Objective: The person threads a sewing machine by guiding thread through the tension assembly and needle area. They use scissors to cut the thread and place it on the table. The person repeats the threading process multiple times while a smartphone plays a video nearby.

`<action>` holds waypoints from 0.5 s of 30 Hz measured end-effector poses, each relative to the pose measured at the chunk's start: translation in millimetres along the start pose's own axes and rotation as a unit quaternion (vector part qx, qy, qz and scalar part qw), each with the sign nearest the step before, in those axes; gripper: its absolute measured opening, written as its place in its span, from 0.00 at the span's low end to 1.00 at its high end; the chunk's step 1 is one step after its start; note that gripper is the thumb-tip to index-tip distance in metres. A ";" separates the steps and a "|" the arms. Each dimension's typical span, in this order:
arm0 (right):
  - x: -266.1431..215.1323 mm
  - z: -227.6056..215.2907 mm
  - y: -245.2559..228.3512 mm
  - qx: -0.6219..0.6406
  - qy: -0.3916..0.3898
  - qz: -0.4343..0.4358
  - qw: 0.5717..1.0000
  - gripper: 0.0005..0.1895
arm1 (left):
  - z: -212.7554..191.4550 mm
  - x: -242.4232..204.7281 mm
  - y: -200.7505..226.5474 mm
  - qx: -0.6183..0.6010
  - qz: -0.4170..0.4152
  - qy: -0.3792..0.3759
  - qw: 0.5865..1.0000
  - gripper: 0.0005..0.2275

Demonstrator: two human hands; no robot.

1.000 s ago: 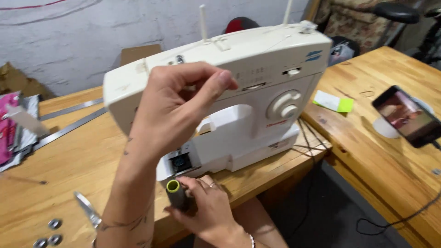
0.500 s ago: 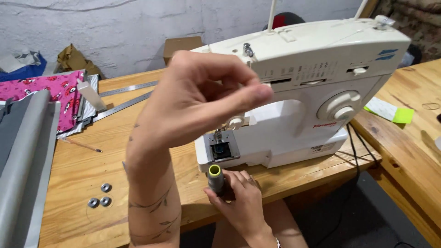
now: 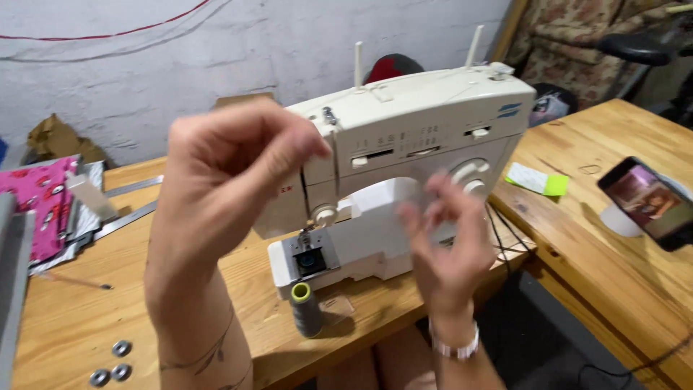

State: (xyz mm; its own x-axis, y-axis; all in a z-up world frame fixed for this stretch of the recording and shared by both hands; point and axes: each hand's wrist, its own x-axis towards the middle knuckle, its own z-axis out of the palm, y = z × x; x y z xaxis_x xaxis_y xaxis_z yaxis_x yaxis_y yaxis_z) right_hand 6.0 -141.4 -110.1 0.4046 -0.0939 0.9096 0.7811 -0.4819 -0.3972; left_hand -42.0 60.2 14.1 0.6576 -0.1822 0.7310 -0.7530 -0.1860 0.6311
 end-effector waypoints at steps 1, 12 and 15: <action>21.5 -2.8 4.2 -0.048 0.066 -0.071 0.994 0.20 | 4.6 0.9 4.8 -0.006 -0.007 -0.039 0.999 0.09; 62.6 -11.3 23.8 0.125 -0.130 -0.103 0.978 0.13 | 23.1 8.8 -3.8 -0.020 -0.025 -0.016 0.999 0.09; 66.2 -14.6 17.0 0.114 -0.158 -0.162 0.967 0.11 | 25.4 10.3 -6.8 -0.013 -0.024 0.004 1.000 0.09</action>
State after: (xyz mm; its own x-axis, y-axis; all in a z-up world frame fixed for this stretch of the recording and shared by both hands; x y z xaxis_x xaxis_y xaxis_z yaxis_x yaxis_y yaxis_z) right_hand 39.2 -168.5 -54.9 0.2171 0.3178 0.9230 0.9615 -0.2329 -0.1460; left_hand -29.5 35.0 10.8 0.6934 -0.1664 0.7011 -0.7206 -0.1686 0.6726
